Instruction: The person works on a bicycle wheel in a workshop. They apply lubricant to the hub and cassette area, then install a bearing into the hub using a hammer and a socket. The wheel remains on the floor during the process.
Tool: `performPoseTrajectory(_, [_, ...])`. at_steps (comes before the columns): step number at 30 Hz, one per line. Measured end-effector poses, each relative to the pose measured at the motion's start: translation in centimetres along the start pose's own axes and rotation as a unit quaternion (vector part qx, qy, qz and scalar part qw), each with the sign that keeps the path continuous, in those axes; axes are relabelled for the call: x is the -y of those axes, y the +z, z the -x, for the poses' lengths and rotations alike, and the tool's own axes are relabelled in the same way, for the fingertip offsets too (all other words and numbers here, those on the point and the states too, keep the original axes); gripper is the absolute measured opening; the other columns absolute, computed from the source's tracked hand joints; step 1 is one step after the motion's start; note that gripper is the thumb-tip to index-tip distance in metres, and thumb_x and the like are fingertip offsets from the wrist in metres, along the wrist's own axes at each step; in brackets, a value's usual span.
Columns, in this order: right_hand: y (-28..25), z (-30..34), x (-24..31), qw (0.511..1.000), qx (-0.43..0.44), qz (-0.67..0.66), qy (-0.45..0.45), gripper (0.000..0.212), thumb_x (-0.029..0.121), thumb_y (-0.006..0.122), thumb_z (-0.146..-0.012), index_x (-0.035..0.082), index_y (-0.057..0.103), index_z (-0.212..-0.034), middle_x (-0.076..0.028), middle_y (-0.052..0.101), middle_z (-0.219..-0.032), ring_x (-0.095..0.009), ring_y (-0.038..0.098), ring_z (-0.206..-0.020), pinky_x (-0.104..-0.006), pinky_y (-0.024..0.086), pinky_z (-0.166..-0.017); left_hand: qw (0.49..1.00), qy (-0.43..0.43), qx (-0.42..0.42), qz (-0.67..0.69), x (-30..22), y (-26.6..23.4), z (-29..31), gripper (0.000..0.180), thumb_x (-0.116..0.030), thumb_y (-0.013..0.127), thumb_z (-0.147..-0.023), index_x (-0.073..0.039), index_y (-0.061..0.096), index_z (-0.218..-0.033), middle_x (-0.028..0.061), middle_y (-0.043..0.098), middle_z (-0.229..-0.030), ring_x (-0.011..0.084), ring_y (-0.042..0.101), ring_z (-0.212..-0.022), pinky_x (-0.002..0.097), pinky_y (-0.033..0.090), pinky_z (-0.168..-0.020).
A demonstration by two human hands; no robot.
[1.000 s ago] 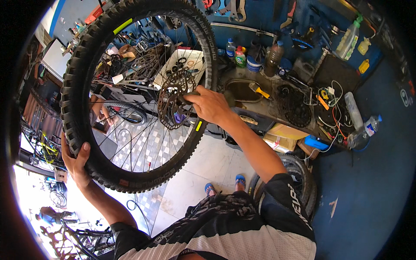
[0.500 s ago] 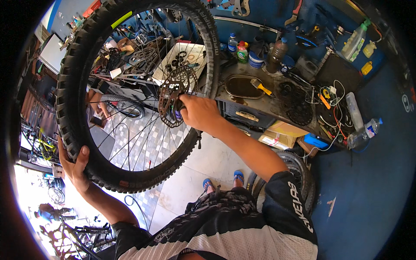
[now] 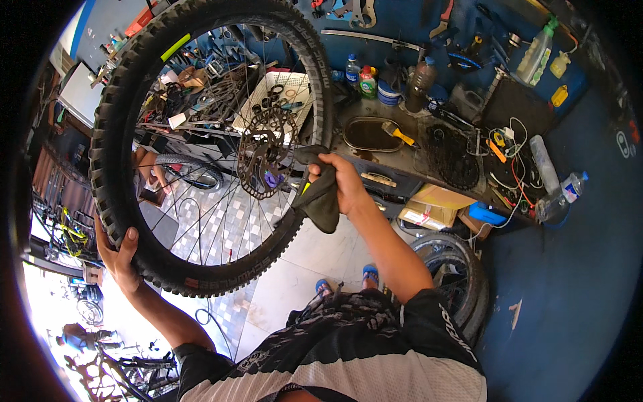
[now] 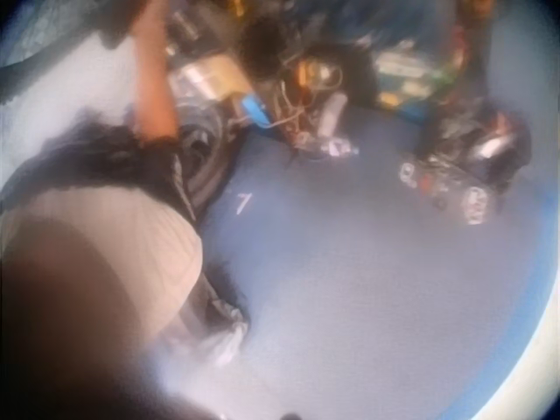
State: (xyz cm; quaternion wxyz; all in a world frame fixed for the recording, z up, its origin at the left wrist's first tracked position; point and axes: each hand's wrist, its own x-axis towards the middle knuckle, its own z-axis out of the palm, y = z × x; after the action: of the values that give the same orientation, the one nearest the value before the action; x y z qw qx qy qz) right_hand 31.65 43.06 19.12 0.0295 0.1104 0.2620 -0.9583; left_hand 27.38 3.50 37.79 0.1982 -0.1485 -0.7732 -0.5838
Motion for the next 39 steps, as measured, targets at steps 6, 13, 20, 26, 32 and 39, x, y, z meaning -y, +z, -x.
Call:
performPoseTrajectory(6, [1.5,-1.2,-0.7,0.634,-0.015,0.640,-0.434,0.027,0.019,0.069,-0.094,0.008,0.072,-0.118,-0.010,0.069,-0.092,-0.022,0.067,-0.084,-0.0357,0.052,-0.074,1.000,0.013,-0.004,0.000,0.5,-0.1,0.0,0.104,-0.025,0.087,-0.069,0.012,0.036,-0.152,0.0215,0.058,-0.131,0.0292,0.061,-0.115,0.0388,0.044,-0.105])
performPoseTrajectory(13, [3.5,-2.6,-0.5,0.304,-0.003,0.865,-0.400,0.058,0.021,0.076,-0.081,0.019,0.062,-0.137,-0.006,0.062,-0.103,-0.026,0.069,-0.090,-0.0372,0.058,-0.069,1.000,0.002,-0.015,-0.012,0.7,-0.1,0.1,0.109,-0.029,0.088,-0.068,0.011,0.034,-0.153,0.0221,0.058,-0.134,0.0294,0.060,-0.116,0.0388,0.044,-0.105])
performPoseTrajectory(20, [4.0,-4.7,-1.4,0.765,-0.020,0.619,-0.176,0.028,0.017,0.059,-0.092,0.004,0.073,-0.113,-0.006,0.073,-0.097,-0.020,0.066,-0.073,-0.0394,0.050,-0.065,1.000,-0.008,-0.013,0.018,2.1,-0.9,0.4,0.103,-0.026,0.086,-0.070,0.009,0.036,-0.154,0.0210,0.055,-0.139,0.0296,0.059,-0.120,0.0383,0.043,-0.105])
performPoseTrajectory(26, [-0.8,-0.9,-0.2,0.914,-0.027,0.394,-0.095,0.030,0.029,0.067,-0.099,0.006,0.067,-0.119,0.001,0.064,-0.093,-0.008,0.058,-0.092,-0.0233,0.044,-0.082,0.999,-0.009,-0.009,0.030,4.0,-2.1,-0.2,0.099,-0.023,0.085,-0.073,0.006,0.037,-0.155,0.0208,0.054,-0.141,0.0298,0.058,-0.121,0.0385,0.041,-0.107])
performPoseTrajectory(32, [-9.7,5.1,2.7,0.834,-0.245,0.460,-0.180,0.048,0.031,0.073,-0.095,0.007,0.055,-0.132,-0.007,0.065,-0.098,-0.013,0.060,-0.087,-0.0277,0.048,-0.080,0.999,-0.038,-0.037,0.008,5.5,-3.7,-1.7,0.098,-0.023,0.085,-0.076,0.007,0.036,-0.155,0.0240,0.052,-0.143,0.0323,0.056,-0.124,0.0416,0.040,-0.111])
performPoseTrajectory(39, [-16.3,11.0,13.3,0.604,-0.355,0.652,-0.290,0.039,0.024,0.072,-0.091,0.012,0.058,-0.126,-0.014,0.071,-0.105,-0.028,0.068,-0.085,-0.0398,0.052,-0.075,0.991,-0.065,-0.067,-0.093,3.2,-4.6,-2.0,0.087,-0.029,0.081,-0.083,0.004,0.042,-0.152,0.0175,0.057,-0.136,0.0261,0.057,-0.119,0.0374,0.043,-0.106])
